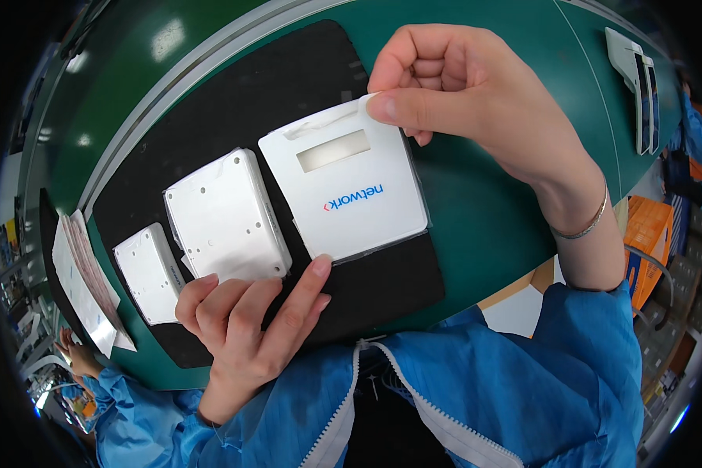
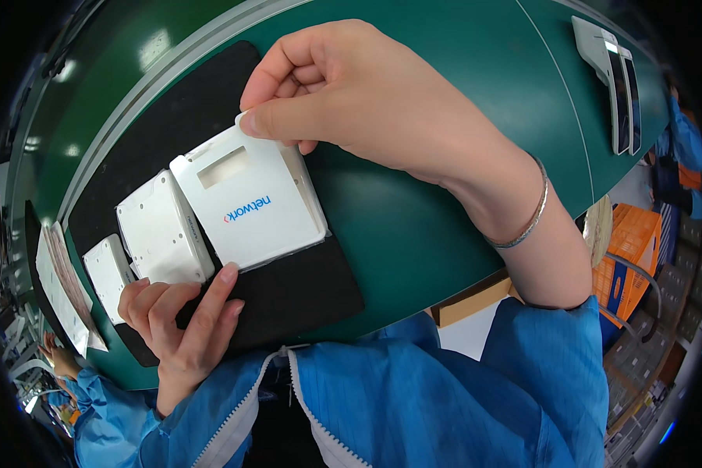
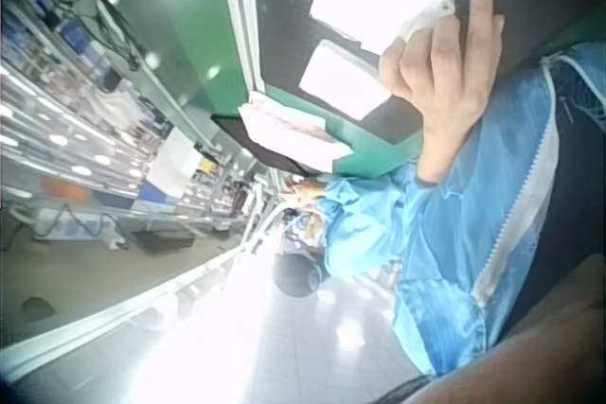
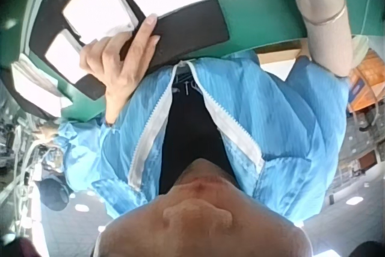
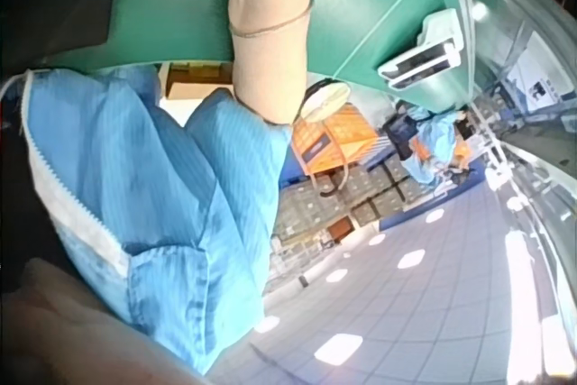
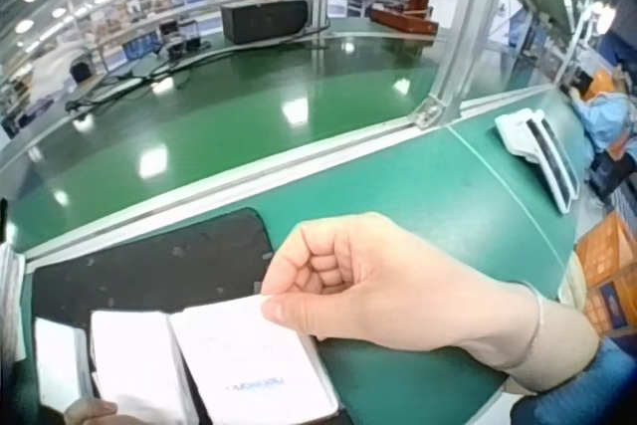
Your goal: The person applies adhesive labels to white electronic enclosures by hand, peeling each label from its protective film and pressing it onto the enclosure.
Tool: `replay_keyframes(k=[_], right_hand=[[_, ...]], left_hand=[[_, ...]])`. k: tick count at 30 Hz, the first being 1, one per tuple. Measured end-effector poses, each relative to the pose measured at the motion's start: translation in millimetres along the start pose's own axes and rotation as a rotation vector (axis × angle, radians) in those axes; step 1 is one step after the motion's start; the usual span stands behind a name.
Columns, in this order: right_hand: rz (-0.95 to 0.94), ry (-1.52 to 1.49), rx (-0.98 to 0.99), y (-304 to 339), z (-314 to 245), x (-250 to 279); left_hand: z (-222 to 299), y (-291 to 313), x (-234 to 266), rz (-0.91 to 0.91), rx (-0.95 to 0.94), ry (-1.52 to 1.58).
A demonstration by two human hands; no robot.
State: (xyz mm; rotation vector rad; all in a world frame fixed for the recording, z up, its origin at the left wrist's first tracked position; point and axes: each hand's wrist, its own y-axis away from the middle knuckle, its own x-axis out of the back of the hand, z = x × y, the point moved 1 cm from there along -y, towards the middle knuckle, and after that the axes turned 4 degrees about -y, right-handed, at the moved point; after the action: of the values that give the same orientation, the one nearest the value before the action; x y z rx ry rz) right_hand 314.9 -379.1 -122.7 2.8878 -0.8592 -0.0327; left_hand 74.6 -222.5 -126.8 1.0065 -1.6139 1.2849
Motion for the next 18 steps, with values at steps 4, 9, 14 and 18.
replay_keyframes(k=[4,9,14,18], right_hand=[[0.004,0.024,0.006,0.2,2.3,0.8],[0.012,0.039,-0.001,1.3,3.8,0.7],[0.001,0.012,-0.011,1.7,3.3,0.9],[-0.009,0.042,-0.008,2.5,3.4,0.6]], left_hand=[[-0.7,-0.3,0.4,-0.005,0.013,0.012],[-1.0,0.5,-0.6,0.002,0.017,0.020],[-1.1,-0.1,1.0,-0.009,0.013,0.028],[-0.6,0.5,1.2,-0.011,0.014,0.029]])
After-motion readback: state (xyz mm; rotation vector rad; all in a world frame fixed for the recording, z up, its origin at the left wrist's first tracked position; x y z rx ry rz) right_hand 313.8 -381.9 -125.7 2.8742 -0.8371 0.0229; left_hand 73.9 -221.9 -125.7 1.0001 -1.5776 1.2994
